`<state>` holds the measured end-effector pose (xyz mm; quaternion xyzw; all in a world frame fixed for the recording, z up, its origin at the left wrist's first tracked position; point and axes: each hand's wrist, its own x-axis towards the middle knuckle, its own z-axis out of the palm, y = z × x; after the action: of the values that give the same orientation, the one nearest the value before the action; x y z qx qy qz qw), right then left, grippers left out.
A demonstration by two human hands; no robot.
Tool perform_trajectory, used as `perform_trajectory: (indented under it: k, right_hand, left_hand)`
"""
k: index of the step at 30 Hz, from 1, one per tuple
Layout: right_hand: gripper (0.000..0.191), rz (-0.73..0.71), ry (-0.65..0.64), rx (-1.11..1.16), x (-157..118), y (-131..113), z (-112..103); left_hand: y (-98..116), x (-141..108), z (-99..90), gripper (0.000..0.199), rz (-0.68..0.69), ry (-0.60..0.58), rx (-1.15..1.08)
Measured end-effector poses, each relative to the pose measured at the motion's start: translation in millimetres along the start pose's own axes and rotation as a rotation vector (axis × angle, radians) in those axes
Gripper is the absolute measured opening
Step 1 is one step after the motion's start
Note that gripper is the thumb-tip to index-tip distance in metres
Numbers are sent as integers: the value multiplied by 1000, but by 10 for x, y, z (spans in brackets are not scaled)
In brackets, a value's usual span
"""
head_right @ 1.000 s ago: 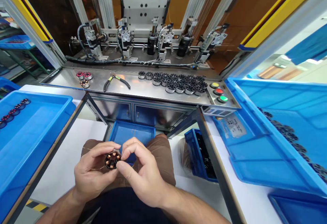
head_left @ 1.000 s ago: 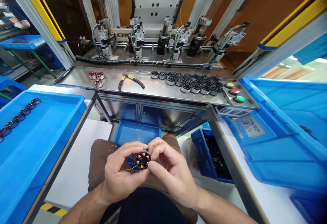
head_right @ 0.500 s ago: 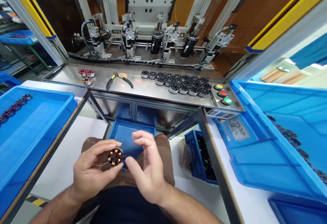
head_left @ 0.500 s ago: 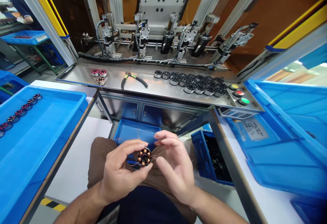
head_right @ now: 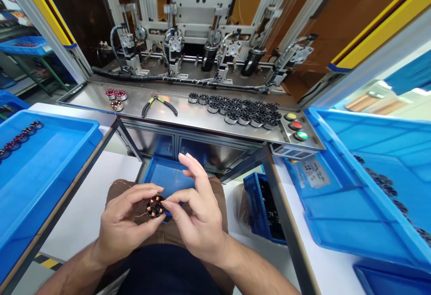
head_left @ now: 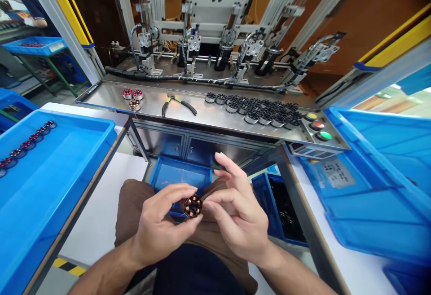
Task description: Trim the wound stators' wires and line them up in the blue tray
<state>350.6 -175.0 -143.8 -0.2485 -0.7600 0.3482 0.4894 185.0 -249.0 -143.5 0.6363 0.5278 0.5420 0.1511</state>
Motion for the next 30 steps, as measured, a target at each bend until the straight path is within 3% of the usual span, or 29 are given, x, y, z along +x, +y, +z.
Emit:
perform_trajectory:
  k: [6,10,14,18,23,30]
  right_hand:
    - [13,177,-16,94,2,-39,-4]
    - [19,282,23,129,26,-50,38]
    - [9,299,89,294,3,-41,85]
    - [37,329,92,457,-60,-52,96]
    - [12,346,-26,456,-72,-123,109]
    - [17,316,111,382,-93,-177,137]
  left_hand:
    - [-4,2,-5,48,-185,8,-298]
    - [-3,18,15,49,-232,30,-456]
    - [1,33,0,48,-262,59,-476]
    - [12,46,-47,45,-300,86,-467]
    - [10,28,-63,43,-303,80,-459]
    - [13,-5,-21,47,-198,75,-373]
